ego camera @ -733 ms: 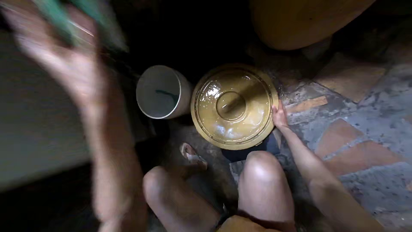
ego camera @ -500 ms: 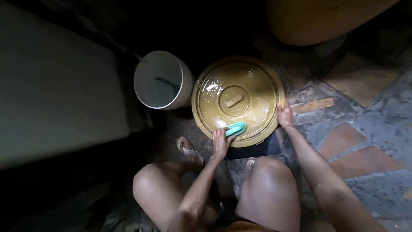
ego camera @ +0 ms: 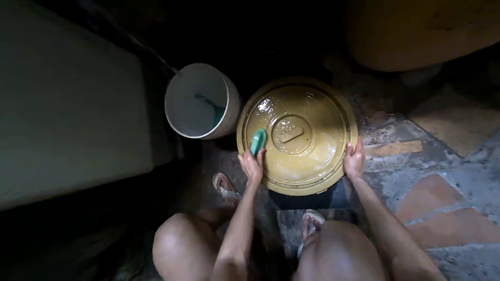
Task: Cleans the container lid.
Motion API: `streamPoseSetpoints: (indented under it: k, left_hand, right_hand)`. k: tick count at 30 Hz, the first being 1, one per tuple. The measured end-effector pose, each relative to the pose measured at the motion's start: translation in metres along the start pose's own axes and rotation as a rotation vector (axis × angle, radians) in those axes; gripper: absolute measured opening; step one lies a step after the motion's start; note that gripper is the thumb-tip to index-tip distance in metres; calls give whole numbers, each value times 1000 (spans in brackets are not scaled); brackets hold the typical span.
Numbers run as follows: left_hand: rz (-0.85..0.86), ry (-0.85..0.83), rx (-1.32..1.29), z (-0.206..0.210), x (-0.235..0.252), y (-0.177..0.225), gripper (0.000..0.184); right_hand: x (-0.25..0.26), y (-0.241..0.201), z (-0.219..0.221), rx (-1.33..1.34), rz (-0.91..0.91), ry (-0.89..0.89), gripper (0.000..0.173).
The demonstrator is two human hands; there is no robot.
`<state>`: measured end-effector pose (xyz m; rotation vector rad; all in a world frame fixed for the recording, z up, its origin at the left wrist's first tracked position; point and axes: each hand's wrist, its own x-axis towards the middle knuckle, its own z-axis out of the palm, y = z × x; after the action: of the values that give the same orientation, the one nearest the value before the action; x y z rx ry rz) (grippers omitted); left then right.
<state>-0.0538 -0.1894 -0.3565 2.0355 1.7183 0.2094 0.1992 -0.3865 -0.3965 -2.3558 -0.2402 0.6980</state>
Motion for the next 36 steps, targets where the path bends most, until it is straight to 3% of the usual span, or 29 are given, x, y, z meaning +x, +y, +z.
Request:
streamPoseSetpoints:
  k: [2,3,6,8,10,13,15,17,19,21,23,25,28,30,32,36]
  left_hand:
    - [-155,-7,-48,0,42,27,67]
    - [-150,-34,-66,4,68,49,68]
    - [74,-120,-45,34,107,132,63]
    - [230,-175,-9,55,85,168,60]
    - [377,-246,-23,68,41,178,58]
    - [544,-330,-17,77,-30,141,54]
    - [541,-329,12,64,-58,87,53]
    - [428,-272,54,29,-71,26,55]
    - [189,-214,110,-10,-56,-10,59]
    - [-5,-143,93,-20,-12,-2,64]
    - [-94,-114,9,-4,30,28,70]
    - [-45,-135,-52,19,55,76,69]
    - [209,-311,-22,51,18,126,63]
    - [428,-364,27,57,-27,118,59]
    - [462,-360,80,41,-60,77,56]
    - [59,-137,87,1,-16,17,65]
  right_hand:
    - [-3,4,8,-9,-30,48,57]
    - [-4,6,10,-6,-40,70,56]
    - [-1,9,16,-15,-44,111,56]
    - [-2,12,17,-11,-31,121,55]
    - [0,12,16,27,-20,115,55]
    - [-3,8,11,125,14,99,53]
    - [-3,5,6,173,24,82,54]
    - [-8,11,5,189,18,80,54]
    - [-26,25,8,183,9,88,55]
    - [-45,37,10,205,17,84,57]
    - [-62,40,7,205,38,82,60]
    - [-66,36,5,185,70,77,60]
    - [-66,29,5,169,133,78,60]
    - [-63,26,2,231,197,72,60]
    - [-64,30,1,319,232,84,58]
    - [-64,34,11,478,247,88,59]
